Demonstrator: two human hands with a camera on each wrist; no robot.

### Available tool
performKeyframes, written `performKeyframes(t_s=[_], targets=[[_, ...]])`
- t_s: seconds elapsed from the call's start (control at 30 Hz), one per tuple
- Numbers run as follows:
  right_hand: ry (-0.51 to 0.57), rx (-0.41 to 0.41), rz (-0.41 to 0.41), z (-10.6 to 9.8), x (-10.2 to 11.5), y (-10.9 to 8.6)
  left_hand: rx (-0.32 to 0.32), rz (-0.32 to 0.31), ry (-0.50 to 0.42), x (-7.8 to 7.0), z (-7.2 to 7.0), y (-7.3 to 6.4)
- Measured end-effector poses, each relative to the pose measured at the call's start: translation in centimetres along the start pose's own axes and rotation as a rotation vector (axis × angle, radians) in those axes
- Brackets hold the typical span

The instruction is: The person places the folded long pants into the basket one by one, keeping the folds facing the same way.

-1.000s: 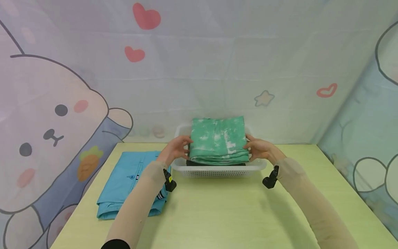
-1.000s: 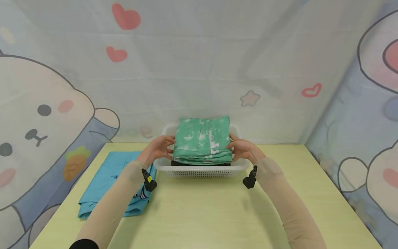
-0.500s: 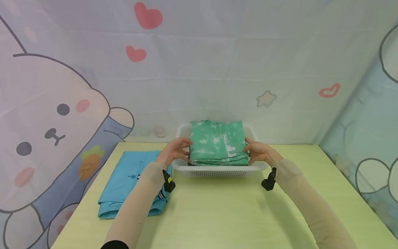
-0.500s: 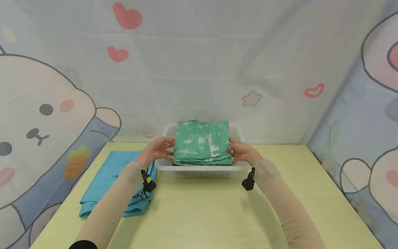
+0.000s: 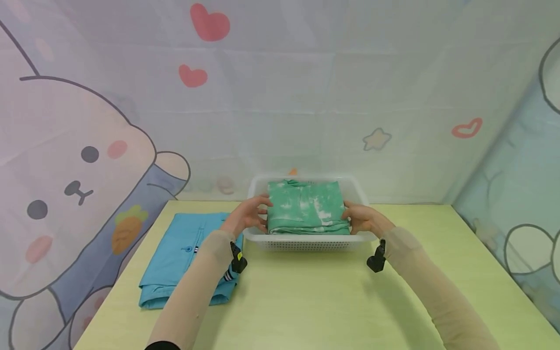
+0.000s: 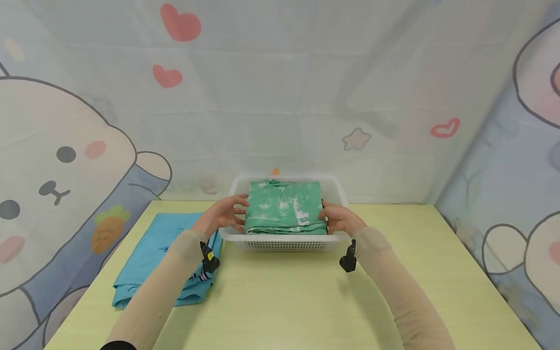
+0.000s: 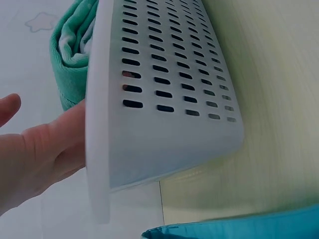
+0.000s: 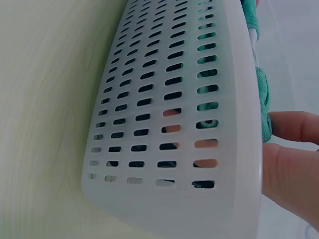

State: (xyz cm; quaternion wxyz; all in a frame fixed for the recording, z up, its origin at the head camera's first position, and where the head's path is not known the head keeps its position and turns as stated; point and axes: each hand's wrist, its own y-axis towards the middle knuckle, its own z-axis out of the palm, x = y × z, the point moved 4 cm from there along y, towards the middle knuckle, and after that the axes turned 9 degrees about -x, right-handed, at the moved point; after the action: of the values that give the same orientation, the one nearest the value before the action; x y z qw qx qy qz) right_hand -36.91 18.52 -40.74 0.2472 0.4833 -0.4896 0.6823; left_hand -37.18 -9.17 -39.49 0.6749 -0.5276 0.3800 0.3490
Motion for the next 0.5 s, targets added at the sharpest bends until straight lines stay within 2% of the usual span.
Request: performKeyframes(t_s=[0.27, 0.5], targets=[[0.027, -0.009, 0.014, -0.19, -0.18, 0.62, 0.014, -0.002, 0.044, 0.01, -0.02, -0.21], [0.000, -0.093, 0.020, -0.32, -0.85, 0.67, -0.005, -0.013, 0.035, 0.61, 0.06, 0.17]])
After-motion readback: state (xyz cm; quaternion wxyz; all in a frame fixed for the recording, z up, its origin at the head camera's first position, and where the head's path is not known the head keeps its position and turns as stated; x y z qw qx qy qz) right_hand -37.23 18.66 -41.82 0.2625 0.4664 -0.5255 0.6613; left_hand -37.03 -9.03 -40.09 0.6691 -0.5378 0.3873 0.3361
